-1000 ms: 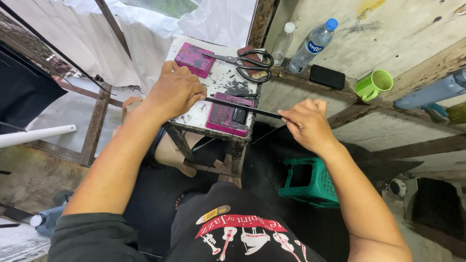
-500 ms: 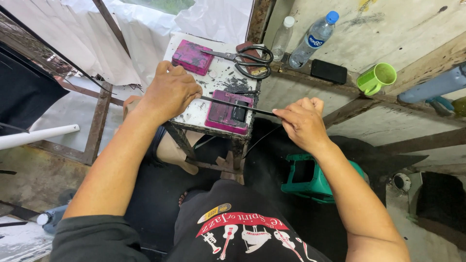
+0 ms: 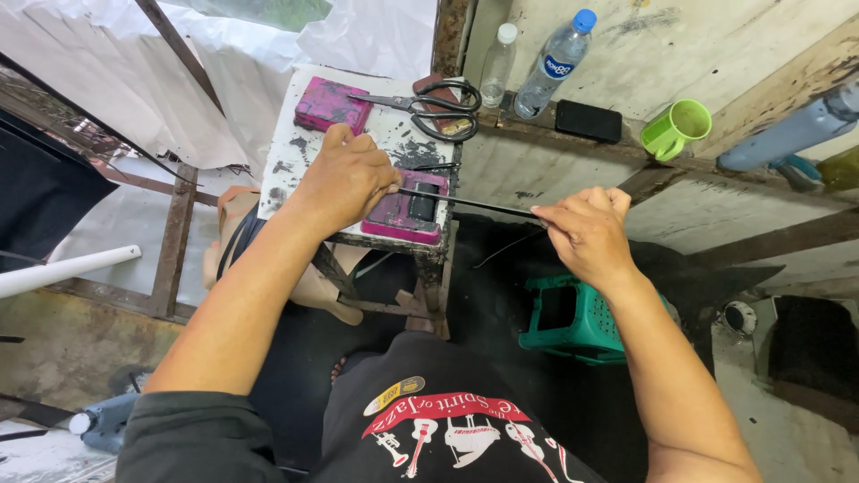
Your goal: The person is pulling long black strips from a roll, cutting them to a specific length using a manual cutting jig on a workbench, and then hanging the finished strips on a line using clothespins.
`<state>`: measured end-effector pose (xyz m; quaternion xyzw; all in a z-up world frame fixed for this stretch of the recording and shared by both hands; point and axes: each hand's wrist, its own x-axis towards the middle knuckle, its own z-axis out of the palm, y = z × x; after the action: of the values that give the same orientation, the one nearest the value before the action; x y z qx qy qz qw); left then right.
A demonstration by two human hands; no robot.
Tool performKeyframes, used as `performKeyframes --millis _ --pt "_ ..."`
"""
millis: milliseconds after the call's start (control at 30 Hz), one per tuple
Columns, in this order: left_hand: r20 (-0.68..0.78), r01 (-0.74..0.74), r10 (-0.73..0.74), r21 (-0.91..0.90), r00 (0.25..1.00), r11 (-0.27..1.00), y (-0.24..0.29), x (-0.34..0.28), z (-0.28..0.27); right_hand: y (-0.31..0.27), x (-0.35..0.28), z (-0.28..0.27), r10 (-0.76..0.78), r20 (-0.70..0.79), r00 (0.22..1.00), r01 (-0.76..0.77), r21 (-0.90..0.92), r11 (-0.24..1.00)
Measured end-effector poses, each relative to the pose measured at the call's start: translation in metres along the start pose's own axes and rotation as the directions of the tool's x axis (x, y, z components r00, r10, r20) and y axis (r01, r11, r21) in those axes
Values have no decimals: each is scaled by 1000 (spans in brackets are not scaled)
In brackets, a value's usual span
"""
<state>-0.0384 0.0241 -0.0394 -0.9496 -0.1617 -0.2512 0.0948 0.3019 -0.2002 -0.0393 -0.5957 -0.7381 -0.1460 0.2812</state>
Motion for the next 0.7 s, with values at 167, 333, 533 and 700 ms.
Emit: performKeyframes --millis 167,333,533,700 --pt "11 -28 29 -47 1000 999 15 15 1 9 -14 -14 22 -1 1000 -22 -9 1000" --pt "-15 -61 60 -82 998 995 26 27 7 15 -21 -29 51 -18 999 -52 -58 997" --pt "-1 -80 80 -131 997 988 40 42 1 16 -21 -49 56 -16 998 -57 -95 994" --pt "23 -66 71 -164 997 984 46 49 4 21 -17 -66 56 -5 998 -57 -133 990"
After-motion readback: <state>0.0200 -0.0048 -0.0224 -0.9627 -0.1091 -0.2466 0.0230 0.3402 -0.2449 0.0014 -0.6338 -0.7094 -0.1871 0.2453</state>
